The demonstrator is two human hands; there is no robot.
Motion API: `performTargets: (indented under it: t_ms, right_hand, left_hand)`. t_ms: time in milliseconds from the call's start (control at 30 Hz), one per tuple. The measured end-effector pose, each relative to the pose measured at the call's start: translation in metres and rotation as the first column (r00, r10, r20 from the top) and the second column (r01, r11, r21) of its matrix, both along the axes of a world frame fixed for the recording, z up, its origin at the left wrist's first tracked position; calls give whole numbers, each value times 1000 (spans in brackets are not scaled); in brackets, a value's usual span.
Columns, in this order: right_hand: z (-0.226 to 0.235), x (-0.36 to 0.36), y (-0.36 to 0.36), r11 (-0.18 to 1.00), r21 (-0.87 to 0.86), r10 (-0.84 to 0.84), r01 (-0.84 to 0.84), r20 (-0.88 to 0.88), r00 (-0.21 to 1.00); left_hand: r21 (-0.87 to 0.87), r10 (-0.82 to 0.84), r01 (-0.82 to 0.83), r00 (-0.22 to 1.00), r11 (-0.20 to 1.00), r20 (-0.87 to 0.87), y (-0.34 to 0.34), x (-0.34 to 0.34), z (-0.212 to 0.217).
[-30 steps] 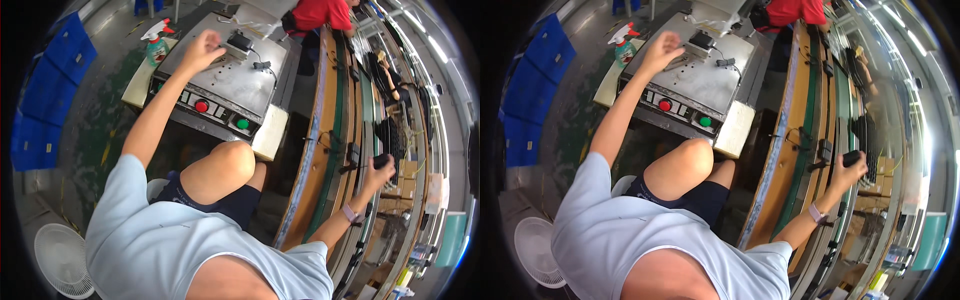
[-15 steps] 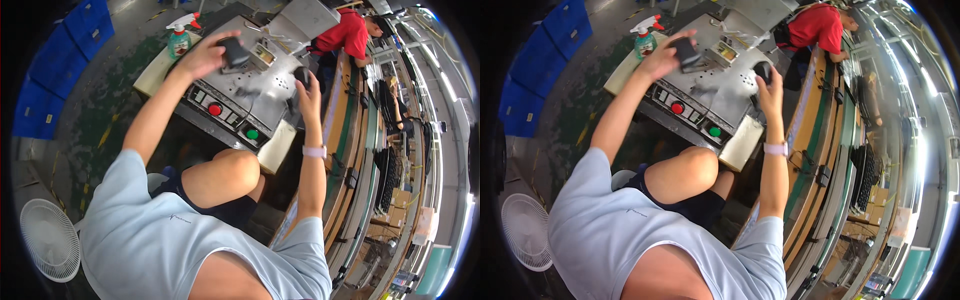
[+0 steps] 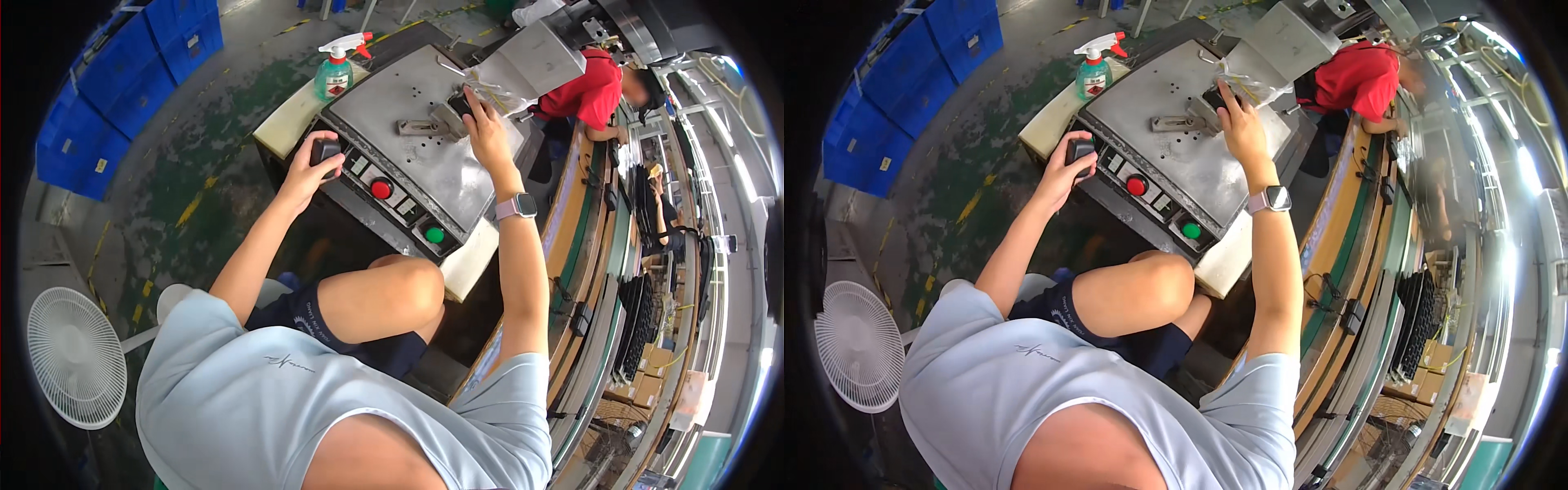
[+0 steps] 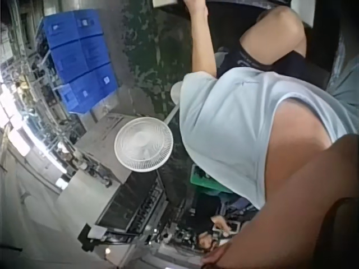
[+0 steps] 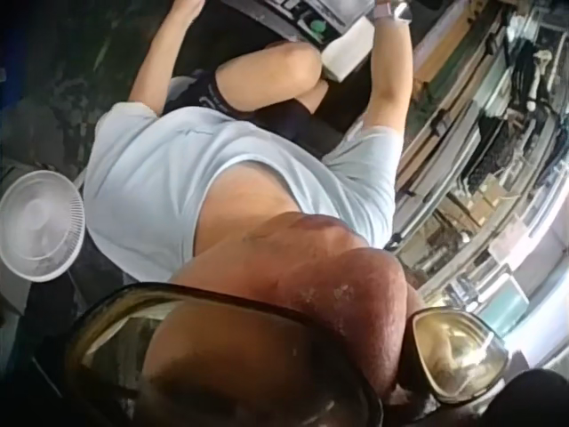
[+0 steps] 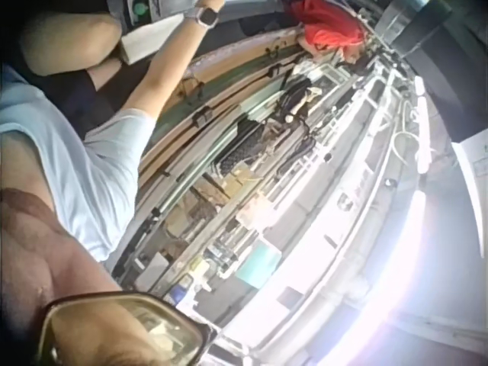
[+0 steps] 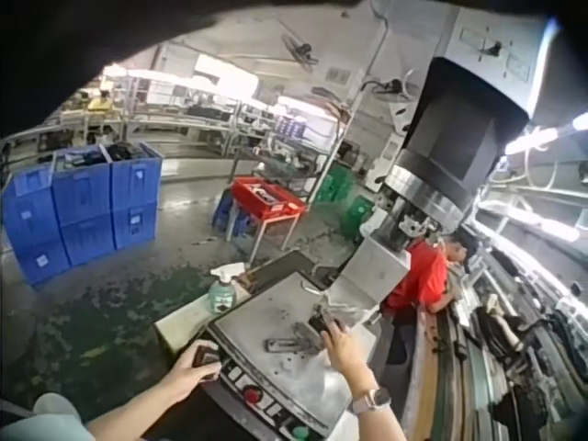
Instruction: Operating a pneumatic press machine to assemble electronic components and verifying them using a handheld device.
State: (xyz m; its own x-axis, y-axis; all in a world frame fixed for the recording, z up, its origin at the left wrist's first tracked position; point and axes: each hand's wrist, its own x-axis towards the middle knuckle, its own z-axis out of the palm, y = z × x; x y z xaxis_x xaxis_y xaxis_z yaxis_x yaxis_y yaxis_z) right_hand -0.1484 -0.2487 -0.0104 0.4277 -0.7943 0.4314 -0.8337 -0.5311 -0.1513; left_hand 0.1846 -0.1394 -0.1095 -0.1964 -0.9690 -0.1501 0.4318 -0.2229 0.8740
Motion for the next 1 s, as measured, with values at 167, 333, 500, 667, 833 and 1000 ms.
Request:
performTargets:
  t_ms: [167,333,500,667,833,1000]
  right_hand:
    - [14,-5,-11,988,151,37,-18,-124,992]
    - [20,3,16,993,86,-47,76,-298,954]
    - [-4,6,139,886,420,-54,198,-329,943]
    - [-26,37,197,943,157,-229,293,-333,915]
    - [16,81,180,892,373,-51,-256,646,761]
    - [60,12,223,905,400,-311,-142,852,420]
  left_hand:
    - [-376,322,-201,900,905,294,-19,-4,-3]
    - [-527,494,-243,767,814,410,-26,2,-15]
    - [-615,416,-54,782,786,463,-33,15,-27]
    - [-430,181,-50,946,902,270,-18,-7,14]
    - [-630,-70,193,974,753,214,14,-93,101]
    - [-685,-67,301,936,664,346,61,-134,136]
